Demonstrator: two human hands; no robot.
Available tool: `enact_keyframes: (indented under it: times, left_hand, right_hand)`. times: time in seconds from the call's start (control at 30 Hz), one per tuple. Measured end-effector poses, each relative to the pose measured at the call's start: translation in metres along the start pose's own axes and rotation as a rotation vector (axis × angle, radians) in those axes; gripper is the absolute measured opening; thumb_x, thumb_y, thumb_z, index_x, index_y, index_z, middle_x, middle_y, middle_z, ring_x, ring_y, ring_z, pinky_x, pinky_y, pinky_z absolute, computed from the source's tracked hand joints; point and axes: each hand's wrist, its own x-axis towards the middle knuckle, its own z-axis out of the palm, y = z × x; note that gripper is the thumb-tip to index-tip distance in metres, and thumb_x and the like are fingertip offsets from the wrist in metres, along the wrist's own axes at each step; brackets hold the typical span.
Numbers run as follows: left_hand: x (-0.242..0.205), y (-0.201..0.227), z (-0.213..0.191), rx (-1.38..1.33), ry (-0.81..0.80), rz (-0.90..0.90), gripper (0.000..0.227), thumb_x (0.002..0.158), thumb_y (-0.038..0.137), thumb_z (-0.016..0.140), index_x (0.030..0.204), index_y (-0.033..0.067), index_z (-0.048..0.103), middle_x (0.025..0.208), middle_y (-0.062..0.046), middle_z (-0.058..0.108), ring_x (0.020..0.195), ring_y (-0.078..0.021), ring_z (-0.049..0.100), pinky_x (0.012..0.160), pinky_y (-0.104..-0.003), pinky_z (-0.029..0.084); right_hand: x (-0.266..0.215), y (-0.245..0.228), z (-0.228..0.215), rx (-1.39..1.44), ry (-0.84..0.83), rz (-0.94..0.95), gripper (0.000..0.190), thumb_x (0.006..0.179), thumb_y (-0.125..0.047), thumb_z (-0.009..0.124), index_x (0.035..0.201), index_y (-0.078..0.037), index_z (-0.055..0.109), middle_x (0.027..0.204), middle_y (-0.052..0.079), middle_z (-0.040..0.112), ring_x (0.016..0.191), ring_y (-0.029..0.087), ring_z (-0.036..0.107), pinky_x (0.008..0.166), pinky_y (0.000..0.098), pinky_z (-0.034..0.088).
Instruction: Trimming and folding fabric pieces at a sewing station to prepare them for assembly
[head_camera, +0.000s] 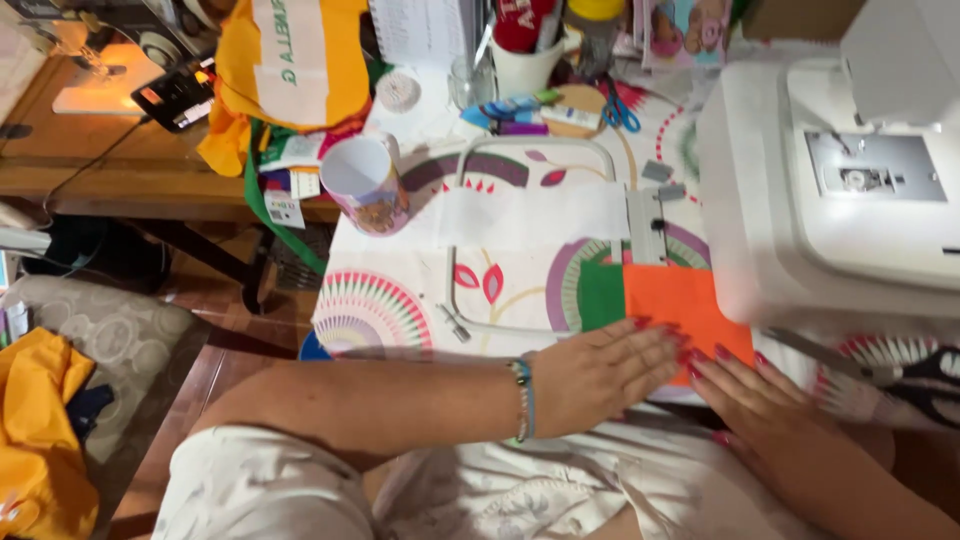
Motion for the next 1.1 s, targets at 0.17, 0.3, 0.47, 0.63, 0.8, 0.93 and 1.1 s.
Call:
enact_keyframes:
  times: [0.17, 0.3, 0.47, 0.63, 0.8, 0.93, 1.1]
  left_hand:
    - [-0.003, -0.017, 0.034, 0.135, -0.195, 0.144, 0.095, 0.09, 0.064, 0.064, 0.162, 0.013, 0.029, 0.171, -0.009, 0.028, 0.16, -0.0231, 0.03, 0.134, -0.039, 0.022]
    - [-0.004, -0.01, 0.035, -0.087, 0.101, 0.057, 0.048, 0.103, 0.023, 0.044, 0.148, 0.0103, 0.056, 0.159, -0.011, 0.055, 0.15, -0.0256, 0.053, 0.13, -0.038, 0.04]
    - [-0.003, -0.001, 0.052, -0.34, 0.339, -0.032, 0.033, 0.111, 0.015, 0.051, 0.141, 0.0066, 0.063, 0.15, -0.014, 0.065, 0.139, -0.0331, 0.066, 0.122, -0.049, 0.052]
    - [0.002, 0.003, 0.08, -0.198, 0.377, -0.039, 0.036, 0.105, 0.014, 0.053, 0.138, 0.0089, 0.067, 0.149, -0.011, 0.068, 0.135, -0.0301, 0.072, 0.117, -0.044, 0.055]
    - [0.021, 0.002, 0.166, 0.127, -0.016, 0.098, 0.057, 0.106, 0.031, 0.027, 0.162, 0.0225, 0.027, 0.173, 0.004, 0.034, 0.16, -0.0131, 0.053, 0.131, -0.03, 0.05]
    - [0.042, 0.003, 0.228, 0.111, 0.0, 0.079, 0.054, 0.106, 0.012, 0.024, 0.16, 0.0048, 0.026, 0.17, -0.009, 0.036, 0.13, -0.0168, 0.074, 0.121, -0.028, 0.056]
    - [0.05, 0.002, 0.264, 0.131, -0.041, 0.154, 0.053, 0.104, 0.015, 0.037, 0.151, -0.0056, 0.047, 0.167, -0.019, 0.017, 0.149, -0.023, 0.057, 0.13, -0.031, 0.044]
  right_hand:
    - [-0.005, 0.022, 0.006, 0.031, -0.011, -0.109, 0.085, 0.083, -0.047, 0.058, 0.16, -0.023, 0.031, 0.17, -0.004, 0.031, 0.154, 0.015, 0.031, 0.126, 0.0369, 0.022]
    - [-0.007, 0.069, 0.005, 0.343, -0.954, 0.079, 0.071, 0.103, -0.07, 0.054, 0.162, -0.049, 0.018, 0.171, -0.03, 0.013, 0.155, -0.007, 0.02, 0.123, 0.0289, 0.019]
    - [0.154, 0.086, -0.082, 0.575, -0.341, 0.284, 0.052, 0.086, -0.035, 0.065, 0.138, -0.035, 0.067, 0.138, -0.017, 0.075, 0.121, 0.001, 0.072, 0.098, 0.0243, 0.054]
    - [0.326, 0.18, -0.024, 0.187, -0.167, 0.065, 0.037, 0.095, -0.03, 0.057, 0.128, -0.026, 0.072, 0.138, 0.001, 0.068, 0.128, 0.02, 0.062, 0.113, 0.0349, 0.042]
    - [0.403, 0.178, -0.029, -0.369, -0.235, 0.01, 0.024, 0.078, -0.025, 0.063, 0.097, -0.028, 0.078, 0.105, -0.002, 0.076, 0.1, 0.031, 0.074, 0.116, 0.0556, 0.044]
    - [0.411, 0.181, -0.005, -0.466, -0.394, 0.098, 0.021, 0.086, -0.024, 0.057, 0.097, -0.03, 0.073, 0.103, -0.005, 0.071, 0.106, 0.022, 0.075, 0.087, 0.0451, 0.057]
    - [0.414, 0.181, 0.009, -0.622, -0.557, 0.145, 0.041, 0.088, -0.012, 0.057, 0.12, -0.036, 0.07, 0.103, -0.004, 0.066, 0.094, 0.02, 0.077, 0.071, 0.0358, 0.063]
